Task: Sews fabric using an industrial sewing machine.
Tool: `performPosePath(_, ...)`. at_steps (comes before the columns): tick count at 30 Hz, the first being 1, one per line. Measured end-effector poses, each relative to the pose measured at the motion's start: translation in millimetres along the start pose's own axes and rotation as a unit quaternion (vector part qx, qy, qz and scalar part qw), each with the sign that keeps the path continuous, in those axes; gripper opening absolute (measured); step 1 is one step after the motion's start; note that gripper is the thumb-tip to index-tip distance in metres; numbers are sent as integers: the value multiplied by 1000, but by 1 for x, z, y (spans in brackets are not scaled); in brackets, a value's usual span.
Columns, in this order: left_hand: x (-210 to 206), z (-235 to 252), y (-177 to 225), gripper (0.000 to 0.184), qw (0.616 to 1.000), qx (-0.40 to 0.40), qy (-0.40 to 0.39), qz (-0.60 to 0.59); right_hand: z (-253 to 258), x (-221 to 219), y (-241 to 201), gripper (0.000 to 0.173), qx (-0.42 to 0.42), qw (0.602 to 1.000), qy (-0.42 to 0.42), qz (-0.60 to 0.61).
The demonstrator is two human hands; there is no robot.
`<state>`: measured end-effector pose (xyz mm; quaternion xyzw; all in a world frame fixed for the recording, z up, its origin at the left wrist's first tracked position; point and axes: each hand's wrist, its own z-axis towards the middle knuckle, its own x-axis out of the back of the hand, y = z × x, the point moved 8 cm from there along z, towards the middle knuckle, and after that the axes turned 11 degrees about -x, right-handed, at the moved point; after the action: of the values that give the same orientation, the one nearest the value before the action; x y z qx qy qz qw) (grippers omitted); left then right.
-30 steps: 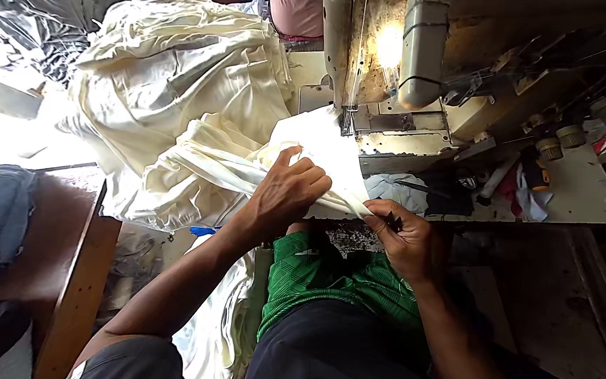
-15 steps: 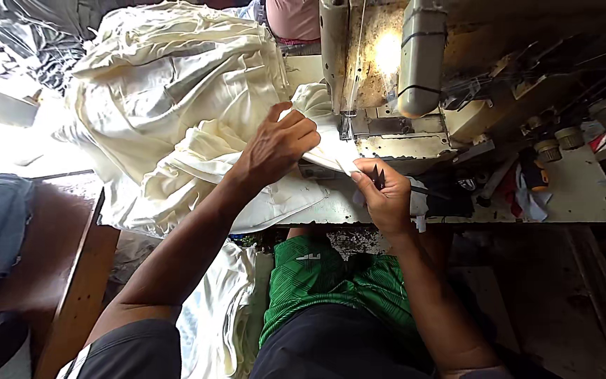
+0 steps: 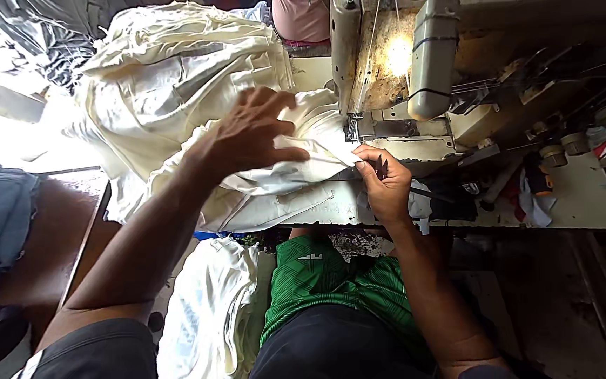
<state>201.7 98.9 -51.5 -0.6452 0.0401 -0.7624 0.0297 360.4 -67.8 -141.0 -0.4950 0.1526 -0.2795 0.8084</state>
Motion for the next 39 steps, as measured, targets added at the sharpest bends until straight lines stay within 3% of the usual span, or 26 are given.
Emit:
performPosePath(2,8,-16,-29,65,998,55,-16,21,1,0,-1,16,2,1000,-2,-13)
performPosePath(4,30,-26,-28,53,999,47,22,-4,4,-1,-4,16,2,999,-14,-38)
performPosePath(6,56,-30,6,39,987,-31,112,-112,6,-4,-12,14,6,995,-55,-79)
performPosePath(8,68,-32,53,28,941,-108,184,-262,0,-9,-26,12,12,986,-130,-104)
performPosePath(12,39,-27,130,18,892,-171,174,-381,-35,-12,-48,13,17,967,-241,-80)
performPosePath(15,0,-19,147,30,913,-134,218,-317,-62,0,-43,14,17,973,-198,-114)
performPosePath(17,-25,-17,147,41,956,-113,222,-155,-73,8,-37,14,7,980,-163,-115)
performPosePath(20,-58,-16,130,35,977,-99,188,-16,-83,17,-29,12,-11,988,-116,-105)
performPosePath(23,-56,-15,120,9,983,-88,158,20,-86,23,-28,12,-22,991,-97,-88)
performPosePath(30,-29,-8,129,9,995,-75,62,20,-86,26,-23,12,-59,994,-74,-50)
performPosePath(39,-22,15,89,13,992,-58,85,73,-51,18,-6,13,-73,996,-15,-54)
